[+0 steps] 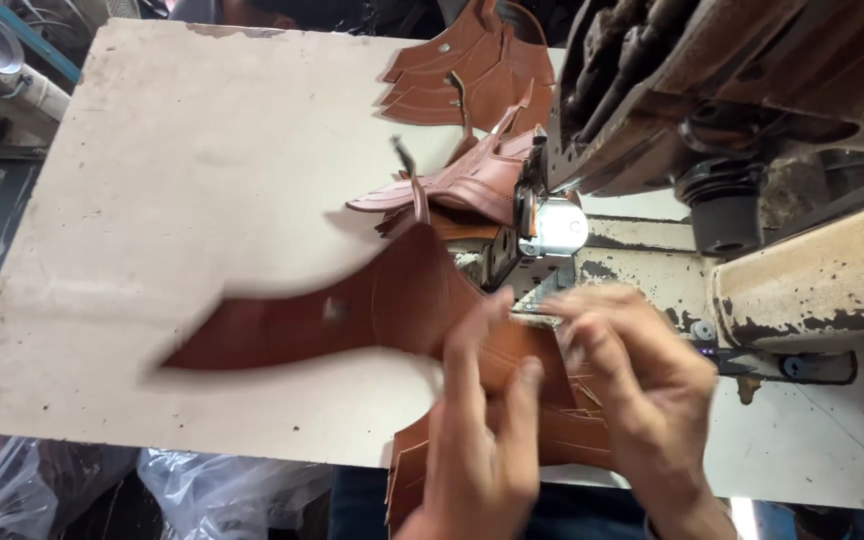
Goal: Sewing leather components for shoe manufacturing using an industrial sewing machine.
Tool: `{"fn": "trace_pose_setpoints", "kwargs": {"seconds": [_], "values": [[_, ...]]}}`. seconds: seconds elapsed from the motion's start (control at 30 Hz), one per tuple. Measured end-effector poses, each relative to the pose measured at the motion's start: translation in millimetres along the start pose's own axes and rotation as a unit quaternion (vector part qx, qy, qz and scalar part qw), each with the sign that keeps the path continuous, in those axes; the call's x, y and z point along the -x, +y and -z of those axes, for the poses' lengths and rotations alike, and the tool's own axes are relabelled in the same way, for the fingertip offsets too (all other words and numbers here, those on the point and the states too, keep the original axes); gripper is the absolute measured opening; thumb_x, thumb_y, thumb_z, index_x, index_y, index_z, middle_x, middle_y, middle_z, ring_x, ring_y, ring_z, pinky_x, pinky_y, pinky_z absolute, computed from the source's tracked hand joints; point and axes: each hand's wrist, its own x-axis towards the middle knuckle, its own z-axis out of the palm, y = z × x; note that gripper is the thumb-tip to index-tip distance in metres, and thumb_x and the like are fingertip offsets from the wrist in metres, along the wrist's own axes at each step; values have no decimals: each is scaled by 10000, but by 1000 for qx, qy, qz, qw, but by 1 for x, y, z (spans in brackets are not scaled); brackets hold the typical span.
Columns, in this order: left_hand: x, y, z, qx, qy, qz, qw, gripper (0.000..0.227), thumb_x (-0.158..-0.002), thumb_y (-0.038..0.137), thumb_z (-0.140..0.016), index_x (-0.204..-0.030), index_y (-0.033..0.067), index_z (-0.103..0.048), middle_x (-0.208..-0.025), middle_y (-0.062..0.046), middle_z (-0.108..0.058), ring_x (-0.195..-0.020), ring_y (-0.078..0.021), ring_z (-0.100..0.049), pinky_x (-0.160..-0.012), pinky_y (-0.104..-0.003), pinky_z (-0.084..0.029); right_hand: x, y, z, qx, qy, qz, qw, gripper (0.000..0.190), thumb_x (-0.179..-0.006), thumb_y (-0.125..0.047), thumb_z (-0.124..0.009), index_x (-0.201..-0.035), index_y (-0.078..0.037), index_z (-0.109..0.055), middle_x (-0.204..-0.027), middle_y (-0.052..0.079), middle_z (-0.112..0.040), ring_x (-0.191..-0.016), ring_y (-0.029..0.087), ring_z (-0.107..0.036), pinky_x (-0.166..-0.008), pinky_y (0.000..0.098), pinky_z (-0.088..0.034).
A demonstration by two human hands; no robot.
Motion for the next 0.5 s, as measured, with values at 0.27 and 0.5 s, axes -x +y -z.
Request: {"fn": "trace_pose_setpoints", "kwargs": {"seconds": [0.27,0.5], "values": [[-66,-13,14,62,-38,44,996,342,-1054,67,-532,-1391,7,-519,-1156,-120,-710,-1059,-148,-657,-979,-289,-520,-32,-22,4,231,-102,176,952,442,-932,10,-577,-1364,-63,-637,-1607,213,-426,-1440,339,-505,-1142,420,-443],[-81,-10,16,95,-73,88,989,283,-1032,51,-519,-1313,22,-529,-925,-57,-703,-815,-96,-688,-793,-260,-585,-33,-19,4,242,-134,173,945,606,-850,121,-549,-1418,-87,-583,-1663,218,-312,-1473,369,-465,-1097,410,-479]]}}
